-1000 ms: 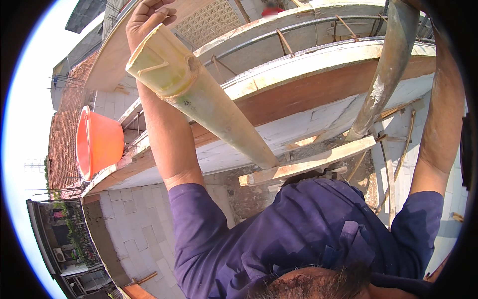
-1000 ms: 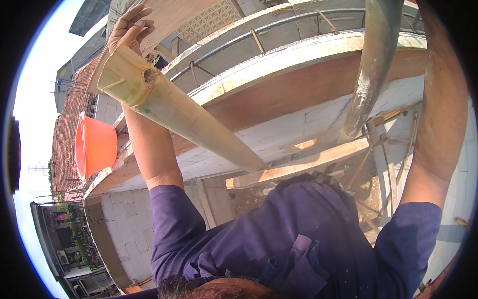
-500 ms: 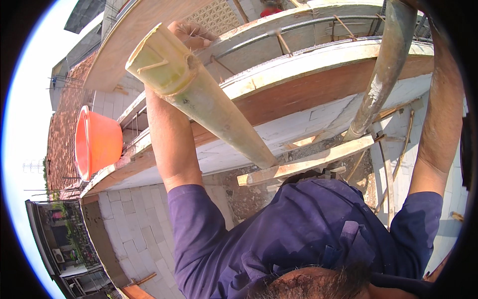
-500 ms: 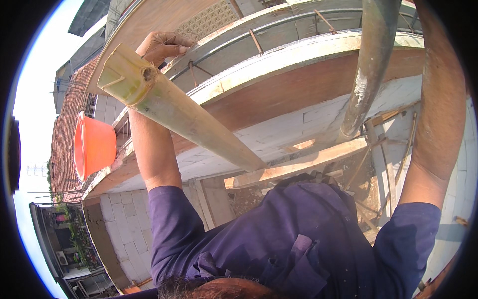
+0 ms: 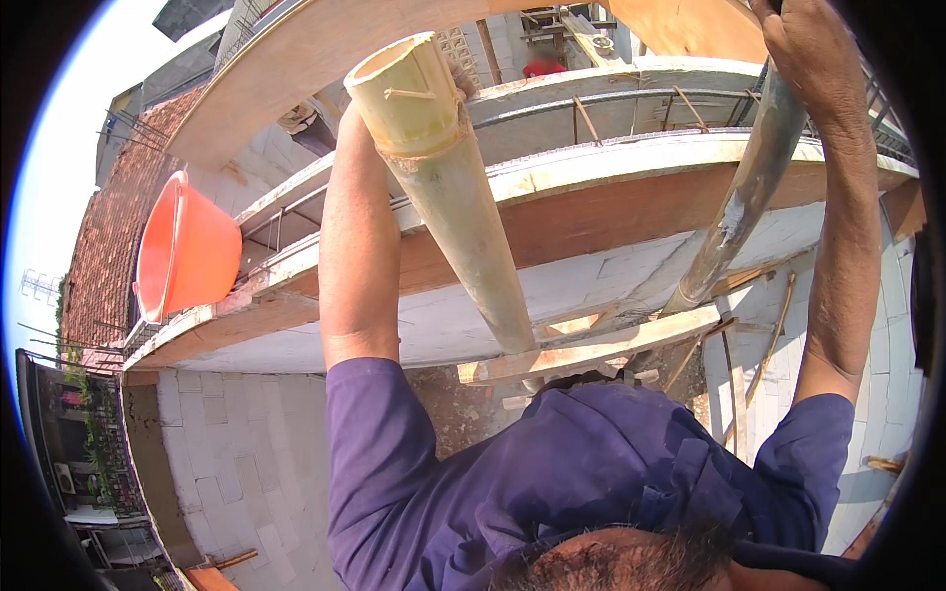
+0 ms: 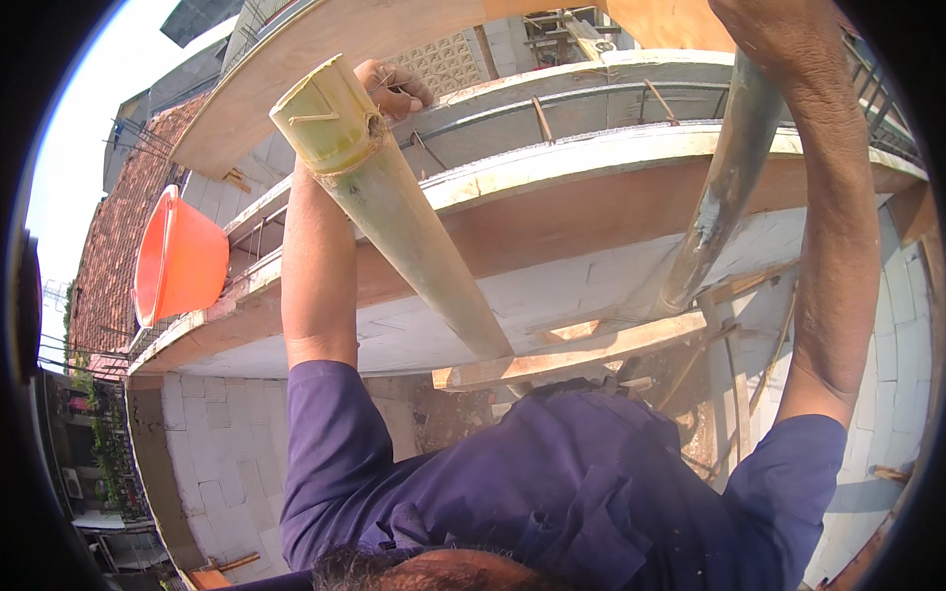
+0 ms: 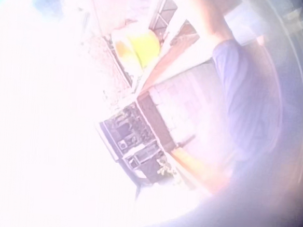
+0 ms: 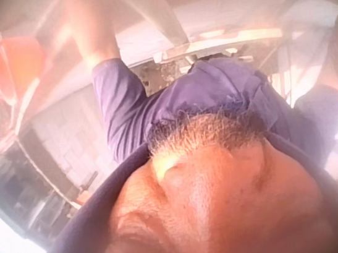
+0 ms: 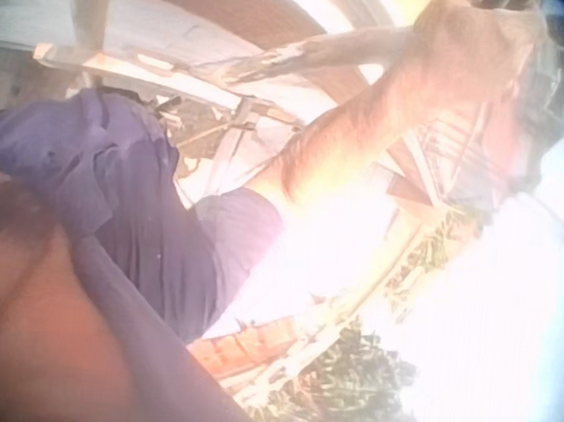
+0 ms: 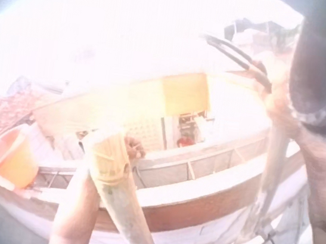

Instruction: The person secures steel reinforcement bars along the top of a concrete block wall. They use pliers to twist and cut thin wire around the rebar and formwork, reaching from a bucket to get more wire as they move along the structure.

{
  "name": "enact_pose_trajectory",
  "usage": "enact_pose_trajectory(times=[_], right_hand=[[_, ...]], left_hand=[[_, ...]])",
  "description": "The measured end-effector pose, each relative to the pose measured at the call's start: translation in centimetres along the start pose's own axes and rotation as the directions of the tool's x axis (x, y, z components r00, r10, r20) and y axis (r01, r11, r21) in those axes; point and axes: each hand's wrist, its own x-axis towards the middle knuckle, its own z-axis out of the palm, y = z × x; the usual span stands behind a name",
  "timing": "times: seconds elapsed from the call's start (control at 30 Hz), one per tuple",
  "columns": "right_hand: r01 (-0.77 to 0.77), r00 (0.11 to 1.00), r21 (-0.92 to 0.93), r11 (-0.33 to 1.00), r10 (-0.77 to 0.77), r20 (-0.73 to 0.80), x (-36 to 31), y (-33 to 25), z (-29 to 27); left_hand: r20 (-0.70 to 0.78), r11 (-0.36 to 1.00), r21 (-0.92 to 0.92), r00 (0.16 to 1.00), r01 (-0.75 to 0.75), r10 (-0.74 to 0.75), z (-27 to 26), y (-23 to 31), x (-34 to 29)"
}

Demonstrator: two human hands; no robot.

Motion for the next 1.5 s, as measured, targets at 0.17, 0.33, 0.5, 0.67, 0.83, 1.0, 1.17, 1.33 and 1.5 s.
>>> enact_pose_trajectory(times=[0.17, 0.33, 0.5, 0.67, 0.83, 1.0, 1.17, 1.33, 1.5], right_hand=[[-0.265, 0.953, 0.864, 0.428, -0.020, 0.302, -2.8, -9.4, 3.3], [-0.685, 0.712, 0.651, -0.326, -0.111, 0.693, -5.0, -16.2, 6.8], [-0.693, 0.647, 0.587, -0.418, -0.001, 0.762, -1.1, -17.8, 9.5], [-0.594, 0.697, 0.660, -0.460, 0.116, 0.707, 3.0, -17.5, 12.3], [-0.637, 0.752, 0.697, -0.329, -0.063, 0.657, 3.7, -18.2, 10.4], [-0.668, 0.741, 0.718, -0.199, -0.082, 0.666, 1.2, -16.3, 8.6], [-0.313, 0.926, 0.929, 0.199, 0.282, 0.252, -2.7, -15.7, 14.6], [-0.866, 0.496, 0.499, -0.010, -0.142, 0.857, -3.4, -16.7, 11.8], [-0.872, 0.474, 0.490, 0.006, -0.242, 0.847, -2.9, -19.0, 11.4]], left_hand=[[0.041, 0.996, 0.047, 0.997, -0.071, 0.069, 0.7, -1.5, -0.9], [-0.087, 0.979, -0.165, 0.991, -0.119, 0.106, 1.2, -0.7, -0.9], [0.034, 0.986, -0.164, 0.999, 0.016, -0.011, 0.4, -3.0, 1.1], [0.018, 1.000, -0.011, 0.999, -0.028, 0.028, 1.1, -1.1, 1.5], [-0.056, 0.999, 0.034, 0.998, -0.006, 0.008, 2.6, -0.9, 1.3], [0.063, 0.993, -0.022, 0.991, -0.114, 0.115, 2.6, -1.6, 1.8], [0.081, 0.987, 0.093, 0.989, -0.129, 0.122, 2.7, -0.3, 1.9], [0.005, 0.994, 0.074, 0.997, -0.078, 0.078, 2.6, -0.4, 1.7], [0.016, 0.999, -0.040, 0.999, -0.035, 0.036, 2.2, -1.4, 2.0]])
